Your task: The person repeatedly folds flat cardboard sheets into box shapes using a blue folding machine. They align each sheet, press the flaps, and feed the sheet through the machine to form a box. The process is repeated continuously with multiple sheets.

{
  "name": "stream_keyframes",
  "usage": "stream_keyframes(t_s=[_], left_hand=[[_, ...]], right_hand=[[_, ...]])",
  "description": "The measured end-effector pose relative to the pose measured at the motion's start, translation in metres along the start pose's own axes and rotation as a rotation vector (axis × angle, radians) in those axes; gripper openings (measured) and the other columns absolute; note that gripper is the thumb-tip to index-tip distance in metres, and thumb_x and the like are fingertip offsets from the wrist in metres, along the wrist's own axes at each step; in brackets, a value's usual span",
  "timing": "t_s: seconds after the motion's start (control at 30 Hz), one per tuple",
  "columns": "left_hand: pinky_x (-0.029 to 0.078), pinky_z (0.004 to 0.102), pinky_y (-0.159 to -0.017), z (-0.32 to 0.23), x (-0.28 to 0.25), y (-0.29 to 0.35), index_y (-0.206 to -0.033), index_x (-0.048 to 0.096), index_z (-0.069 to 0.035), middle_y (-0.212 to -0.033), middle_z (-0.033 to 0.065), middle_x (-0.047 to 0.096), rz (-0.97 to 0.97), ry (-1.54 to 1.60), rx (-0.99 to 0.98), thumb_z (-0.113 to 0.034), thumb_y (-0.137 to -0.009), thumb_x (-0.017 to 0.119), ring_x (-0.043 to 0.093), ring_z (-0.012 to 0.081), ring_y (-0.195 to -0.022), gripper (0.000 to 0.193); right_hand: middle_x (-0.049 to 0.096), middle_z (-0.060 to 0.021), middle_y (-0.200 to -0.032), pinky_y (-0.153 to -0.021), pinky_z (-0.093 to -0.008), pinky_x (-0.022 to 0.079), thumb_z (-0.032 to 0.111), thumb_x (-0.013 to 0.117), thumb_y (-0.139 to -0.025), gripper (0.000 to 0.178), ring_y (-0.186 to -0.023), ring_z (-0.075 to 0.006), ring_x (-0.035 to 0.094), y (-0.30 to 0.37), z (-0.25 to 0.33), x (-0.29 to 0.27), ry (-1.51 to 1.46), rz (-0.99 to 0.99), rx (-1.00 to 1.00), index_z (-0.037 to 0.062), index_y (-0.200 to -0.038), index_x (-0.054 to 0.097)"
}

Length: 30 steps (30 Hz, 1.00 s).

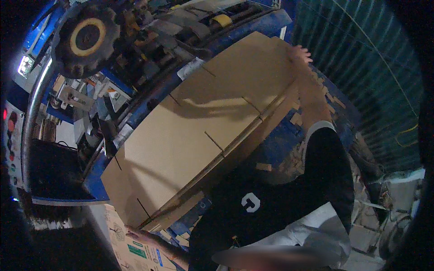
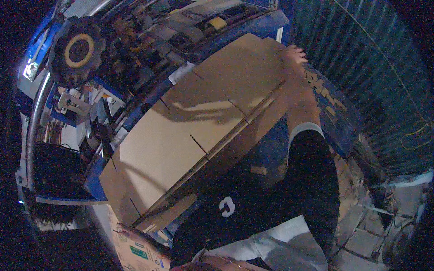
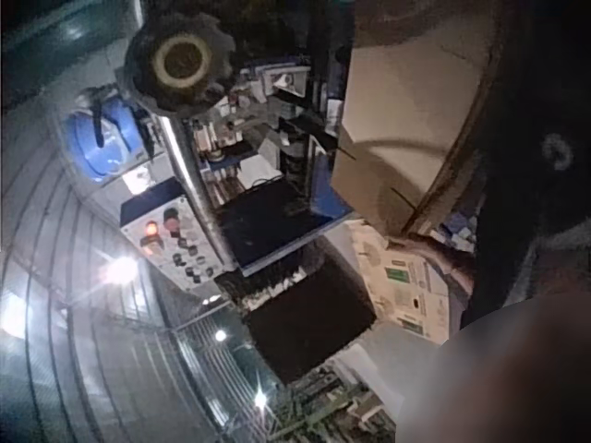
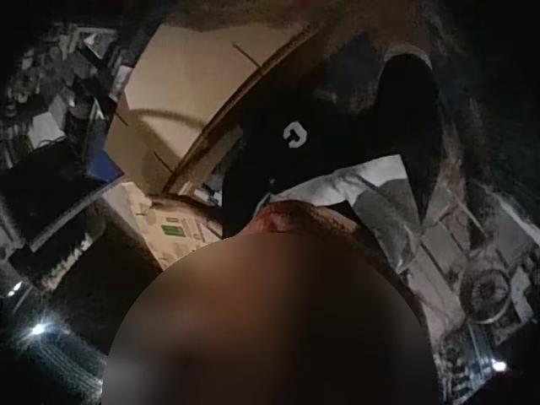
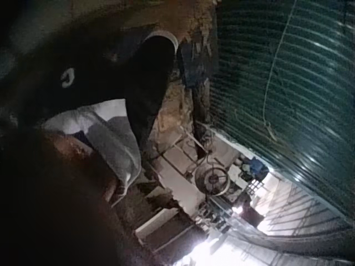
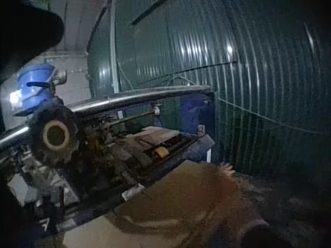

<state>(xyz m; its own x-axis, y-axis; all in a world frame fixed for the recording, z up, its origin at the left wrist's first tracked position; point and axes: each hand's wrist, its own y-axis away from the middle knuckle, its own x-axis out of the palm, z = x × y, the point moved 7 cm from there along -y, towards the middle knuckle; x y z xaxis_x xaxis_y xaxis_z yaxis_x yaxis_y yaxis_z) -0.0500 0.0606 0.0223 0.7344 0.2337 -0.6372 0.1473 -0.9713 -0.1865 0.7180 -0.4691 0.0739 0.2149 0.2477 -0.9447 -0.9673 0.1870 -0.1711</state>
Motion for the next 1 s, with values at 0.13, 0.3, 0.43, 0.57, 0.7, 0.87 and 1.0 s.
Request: stream_keyframes(t_s=[0.13,0.3,0.43,0.57,0.7,0.87,1.0], left_hand=[[0.038,0.0402,-0.103,0.002,0.012,-0.011,-0.145,0.023,-0.004,-0.145,0.0264,0.027,0.104,0.114,-0.089,-0.062,-0.091,0.033,0.043,0.0337,-0.126,0.081],[0.037,0.0431,-0.103,-0.040,0.022,-0.015,-0.147,0.015,-0.003,-0.147,0.0258,0.020,0.050,-0.013,0.045,-0.061,-0.090,0.036,0.040,0.0364,-0.128,0.083],[0.036,0.0469,-0.103,-0.070,0.001,0.000,-0.147,0.008,-0.003,-0.148,0.0252,0.017,-0.078,0.095,-0.040,-0.057,-0.091,0.036,0.039,0.0389,-0.127,0.083],[0.035,0.0491,-0.104,-0.097,-0.023,-0.001,-0.146,0.021,-0.004,-0.147,0.0275,0.020,-0.119,0.028,0.168,-0.051,-0.093,0.034,0.038,0.0412,-0.128,0.071],[0.033,0.0487,-0.105,-0.104,-0.045,-0.006,-0.140,0.035,-0.004,-0.147,0.0290,0.020,-0.192,0.046,0.506,-0.036,-0.094,0.041,0.035,0.0403,-0.130,0.056],[0.037,0.0421,-0.099,-0.087,-0.073,-0.048,-0.133,0.043,-0.001,-0.134,0.0263,0.037,-0.250,0.050,0.517,-0.020,-0.090,0.053,0.044,0.0334,-0.119,0.049],[0.043,0.0380,-0.094,-0.044,-0.061,-0.089,-0.122,0.050,0.004,-0.121,0.0216,0.052,-0.113,0.802,0.268,-0.015,-0.086,0.059,0.054,0.0276,-0.106,0.041]], right_hand=[[0.059,-0.0171,-0.120,-0.100,-0.0589,0.030,0.061,0.054,-0.082,0.073,-0.112,-0.0339,0.055,-0.061,-0.035,0.045,-0.064,0.038,0.015,0.0101,-0.133,0.047],[0.060,-0.0112,-0.121,-0.094,-0.0570,0.035,0.061,0.055,-0.082,0.054,-0.111,-0.0332,0.056,-0.079,0.014,0.049,-0.222,0.100,-0.292,0.0195,-0.114,0.065],[0.060,-0.0116,-0.121,-0.095,-0.0543,0.041,0.053,0.054,-0.084,0.050,-0.118,-0.0337,0.053,-0.085,0.044,0.052,-0.118,0.161,-0.234,0.0178,-0.119,0.062],[0.063,-0.0124,-0.115,-0.089,-0.0502,0.047,0.050,0.053,-0.085,0.045,-0.109,-0.0347,0.058,-0.122,0.039,0.080,-0.230,0.085,-0.145,0.0163,-0.111,0.066],[0.066,-0.0147,-0.106,-0.085,-0.0427,0.049,0.048,0.058,-0.082,0.043,-0.101,-0.0334,0.062,-0.161,-0.053,0.074,-0.532,-0.328,0.313,0.0116,-0.103,0.067],[0.064,-0.0164,-0.109,-0.088,-0.0405,0.047,0.051,0.067,-0.077,0.061,-0.103,-0.0289,0.061,-0.099,-0.166,0.009,-0.399,-0.710,1.023,-0.0016,-0.108,0.062],[0.054,-0.0138,-0.123,-0.093,-0.0393,0.045,0.045,0.067,-0.081,0.069,-0.110,-0.0270,0.054,-0.017,-0.138,-0.008,-1.440,-0.085,0.336,-0.0043,-0.125,0.046]])
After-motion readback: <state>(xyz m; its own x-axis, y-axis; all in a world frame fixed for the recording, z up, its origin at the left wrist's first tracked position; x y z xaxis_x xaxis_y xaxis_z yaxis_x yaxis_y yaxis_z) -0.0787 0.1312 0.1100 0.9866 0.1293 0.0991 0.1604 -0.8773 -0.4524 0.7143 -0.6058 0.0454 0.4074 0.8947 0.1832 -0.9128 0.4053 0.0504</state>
